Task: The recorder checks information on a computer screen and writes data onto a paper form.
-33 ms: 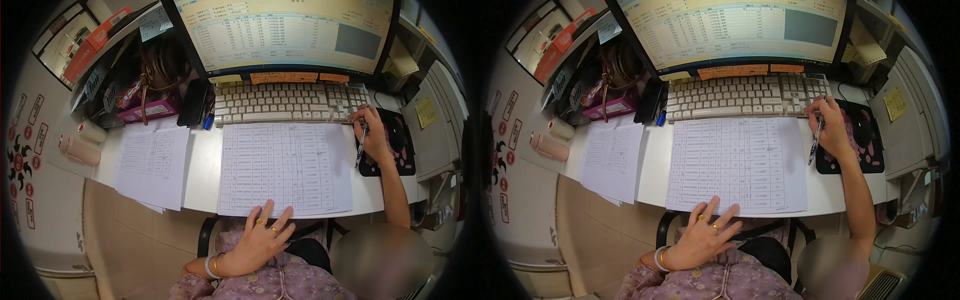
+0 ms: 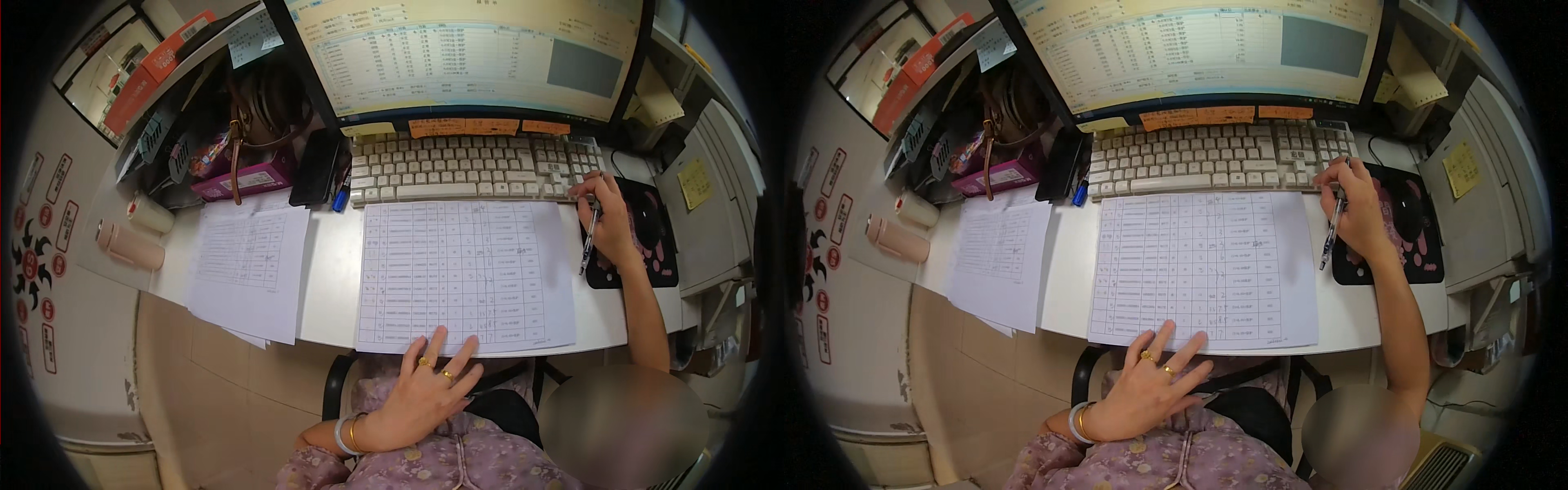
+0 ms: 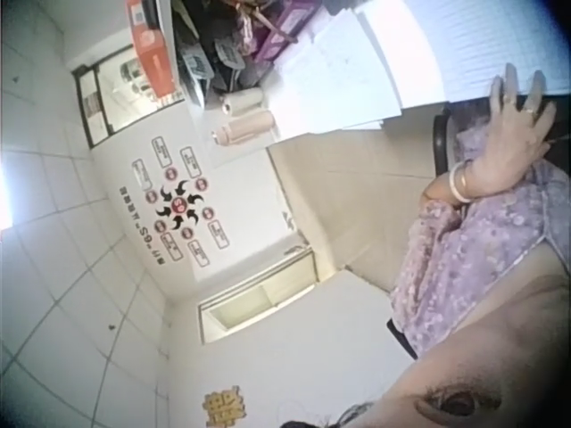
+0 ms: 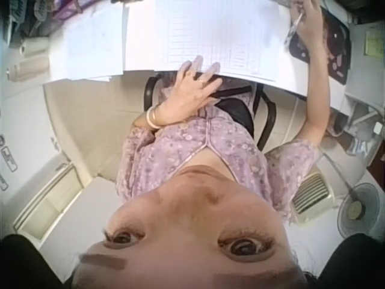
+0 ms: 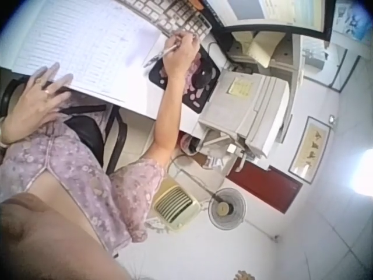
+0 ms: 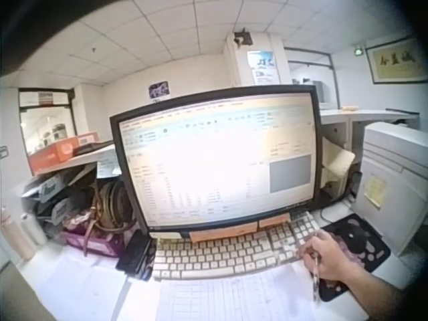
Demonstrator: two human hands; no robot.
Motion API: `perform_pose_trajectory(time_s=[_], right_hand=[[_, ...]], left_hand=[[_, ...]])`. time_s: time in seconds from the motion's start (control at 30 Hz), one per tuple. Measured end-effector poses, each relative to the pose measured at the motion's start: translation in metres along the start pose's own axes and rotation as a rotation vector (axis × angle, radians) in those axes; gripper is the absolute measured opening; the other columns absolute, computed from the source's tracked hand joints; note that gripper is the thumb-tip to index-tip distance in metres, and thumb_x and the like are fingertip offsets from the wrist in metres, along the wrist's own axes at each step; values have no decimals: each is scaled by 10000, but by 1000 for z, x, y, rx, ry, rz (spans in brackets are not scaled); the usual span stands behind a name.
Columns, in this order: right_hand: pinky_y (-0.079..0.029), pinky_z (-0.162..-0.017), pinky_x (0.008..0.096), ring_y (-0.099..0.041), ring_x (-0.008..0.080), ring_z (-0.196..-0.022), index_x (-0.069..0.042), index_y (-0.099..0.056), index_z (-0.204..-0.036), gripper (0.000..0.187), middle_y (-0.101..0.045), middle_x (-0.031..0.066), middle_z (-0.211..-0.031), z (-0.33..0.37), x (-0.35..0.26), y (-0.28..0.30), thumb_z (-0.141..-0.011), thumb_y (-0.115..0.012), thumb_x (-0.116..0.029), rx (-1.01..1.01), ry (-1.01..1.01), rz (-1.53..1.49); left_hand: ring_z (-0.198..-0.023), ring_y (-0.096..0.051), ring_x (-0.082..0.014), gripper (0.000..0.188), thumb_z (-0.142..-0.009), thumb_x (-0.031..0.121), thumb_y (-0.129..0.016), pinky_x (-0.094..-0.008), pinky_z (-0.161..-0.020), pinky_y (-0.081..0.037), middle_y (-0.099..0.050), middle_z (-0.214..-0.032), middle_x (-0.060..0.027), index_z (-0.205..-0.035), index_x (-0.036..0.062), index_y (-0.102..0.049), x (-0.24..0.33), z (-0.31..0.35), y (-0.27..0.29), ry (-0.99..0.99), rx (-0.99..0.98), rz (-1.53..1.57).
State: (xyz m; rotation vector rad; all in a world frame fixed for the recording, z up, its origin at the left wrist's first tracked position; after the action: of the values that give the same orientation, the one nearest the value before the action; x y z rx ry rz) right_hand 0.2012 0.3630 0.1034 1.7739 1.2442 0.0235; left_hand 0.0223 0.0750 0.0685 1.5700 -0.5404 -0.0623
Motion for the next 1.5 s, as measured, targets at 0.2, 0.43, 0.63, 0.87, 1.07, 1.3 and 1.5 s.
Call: perform_pose_trajectory(time_s=[0.2, 0.43, 0.63, 0.87, 1.07, 1.3, 1.5], right_hand=[[-465, -871, 382, -567, 326, -992, -33, -608, -948, 140, -612, 125, -994, -1, 2, 0, -820, -629, 20, 21, 46, 22], [-482, -852, 387, -580, 332, -978, -30, -611, -962, 136, -624, 127, -993, -1, 1, 3, -835, -628, 16, 27, 9, -7], [-479, -846, 383, -582, 320, -975, -33, -625, -949, 125, -633, 114, -971, -1, 1, 4, -831, -627, 6, 32, 55, 28], [-480, -821, 392, -591, 330, -939, -36, -612, -945, 121, -629, 114, -935, -1, 1, 5, -829, -632, -8, 58, 64, 50], [-492, -820, 392, -599, 326, -941, -35, -612, -963, 125, -633, 122, -942, -2, 4, 11, -841, -637, -22, 80, 54, 41], [-496, -813, 379, -599, 316, -938, -34, -624, -971, 126, -632, 117, -939, -2, 7, 8, -846, -638, -25, 68, 76, 58], [-495, -805, 377, -598, 309, -924, -38, -633, -981, 130, -625, 112, -938, -1, 8, 7, -851, -639, -31, 68, 94, 75]], left_hand=[[-1398, -359, -453, 678, -787, 389, -802, -545, -1109, -306, -354, -1522, -316, -1391, 195, -563, -3, -3, 1, 29, 1, 2], [-1399, -366, -437, 732, -748, 428, -823, -532, -1101, -314, -349, -1512, -342, -1408, 262, -555, -1, -6, -4, 39, 2, -18], [-1372, -402, -418, 751, -716, 429, -844, -528, -1080, -331, -403, -1478, -313, -1400, 278, -572, 0, -8, -1, 46, 12, -94], [-1345, -434, -413, 744, -692, 394, -862, -538, -1066, -347, -423, -1464, -303, -1377, 278, -594, 0, -10, 3, 48, 24, -67], [-1329, -447, -410, 724, -686, 370, -869, -538, -1060, -354, -429, -1462, -301, -1354, 266, -612, 0, -10, 4, 57, 26, -87], [-1300, -475, -392, 667, -671, 366, -871, -538, -1057, -345, -459, -1448, -272, -1283, 231, -645, -3, -13, 7, 62, 50, -65], [-1285, -491, -380, 658, -650, 348, -882, -533, -1054, -345, -481, -1439, -253, -1254, 219, -657, -3, -13, 9, 77, 65, -61]])
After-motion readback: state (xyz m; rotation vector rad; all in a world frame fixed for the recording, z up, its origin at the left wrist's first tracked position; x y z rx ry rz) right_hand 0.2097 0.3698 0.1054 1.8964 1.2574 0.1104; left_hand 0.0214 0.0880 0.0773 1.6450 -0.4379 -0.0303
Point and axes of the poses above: each hand's wrist, its own z-axis away from the middle knuckle, its own y-axis out of the back of the hand, x = y × z, the point moved 8 cm from there along -z, towards the middle knuckle
